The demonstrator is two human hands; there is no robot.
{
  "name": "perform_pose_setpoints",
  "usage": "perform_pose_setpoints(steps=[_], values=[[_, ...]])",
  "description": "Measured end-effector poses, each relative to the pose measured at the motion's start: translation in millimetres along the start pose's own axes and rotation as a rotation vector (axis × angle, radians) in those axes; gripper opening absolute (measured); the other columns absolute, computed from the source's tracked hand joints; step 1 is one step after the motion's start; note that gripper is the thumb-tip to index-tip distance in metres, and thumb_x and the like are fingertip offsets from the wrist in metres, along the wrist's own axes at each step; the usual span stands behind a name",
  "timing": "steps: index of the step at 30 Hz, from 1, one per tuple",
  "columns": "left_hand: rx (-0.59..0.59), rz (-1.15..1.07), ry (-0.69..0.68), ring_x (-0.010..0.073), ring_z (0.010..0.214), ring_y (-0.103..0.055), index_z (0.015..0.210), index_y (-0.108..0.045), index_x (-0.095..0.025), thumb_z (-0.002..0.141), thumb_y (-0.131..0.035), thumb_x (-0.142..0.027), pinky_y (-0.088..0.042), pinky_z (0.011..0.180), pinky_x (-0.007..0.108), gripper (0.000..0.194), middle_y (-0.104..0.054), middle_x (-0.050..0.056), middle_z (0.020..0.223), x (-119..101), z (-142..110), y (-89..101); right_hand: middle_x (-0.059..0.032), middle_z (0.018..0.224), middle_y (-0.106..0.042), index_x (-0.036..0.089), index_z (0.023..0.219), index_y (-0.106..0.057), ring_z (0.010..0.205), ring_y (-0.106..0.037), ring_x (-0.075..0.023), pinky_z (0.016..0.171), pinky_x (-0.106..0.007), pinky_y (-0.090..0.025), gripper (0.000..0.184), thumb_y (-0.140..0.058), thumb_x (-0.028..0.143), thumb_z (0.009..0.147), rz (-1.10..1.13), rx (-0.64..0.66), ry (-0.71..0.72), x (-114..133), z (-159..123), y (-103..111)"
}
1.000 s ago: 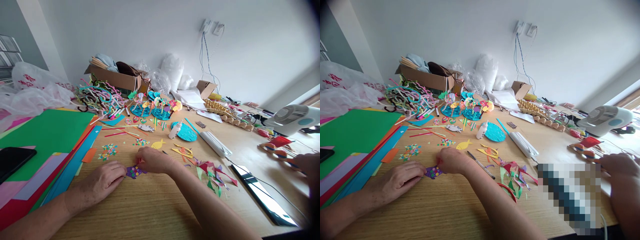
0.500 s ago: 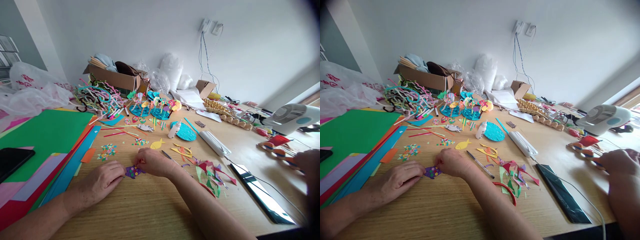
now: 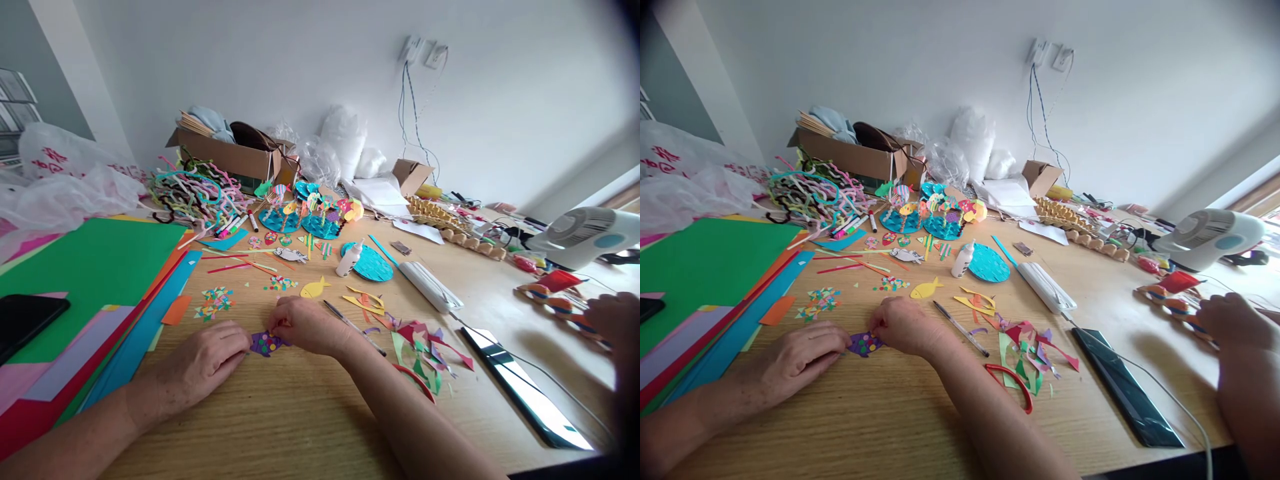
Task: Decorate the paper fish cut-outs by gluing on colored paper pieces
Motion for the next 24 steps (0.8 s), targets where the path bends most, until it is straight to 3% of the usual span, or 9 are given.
perform_pose_setpoints(steps=[12, 24], values=[[-0.033, -0.003, -0.008, 0.0152, 0.076, -0.059, 0.086, -0.058, -0.021, 0.088, -0.04, -0.011, -0.048, 0.068, 0.024, 0.021, -0.062, 0.001, 0.079, 1, -1, -1.5, -0.0002, 0.077, -0.061, 0.016, 0.08, -0.071, 0.075, -0.054, -0.0111, 0.064, -0.018, -0.037, 0.017, -0.058, 0.007, 0.075, 0.114, -0.065, 0.025, -10, -1, -7], [0.004, -0.012, 0.022, 0.0153, 0.079, -0.058, 0.083, -0.056, -0.02, 0.088, -0.037, -0.01, -0.046, 0.071, 0.025, 0.022, -0.062, 0.002, 0.082, 4, -3, -5.4, 0.0001, 0.077, -0.06, 0.015, 0.08, -0.071, 0.073, -0.054, -0.0095, 0.063, -0.017, -0.037, 0.016, -0.059, 0.006, 0.075, 0.183, -0.07, 0.021, -13, -2, -7]])
Point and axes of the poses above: each hand's wrist, its own z-axis towards the middle knuckle, its own y-axis out of the back of the hand, x = y × z, the point moved 2 cm from there along z, towards the middle knuckle
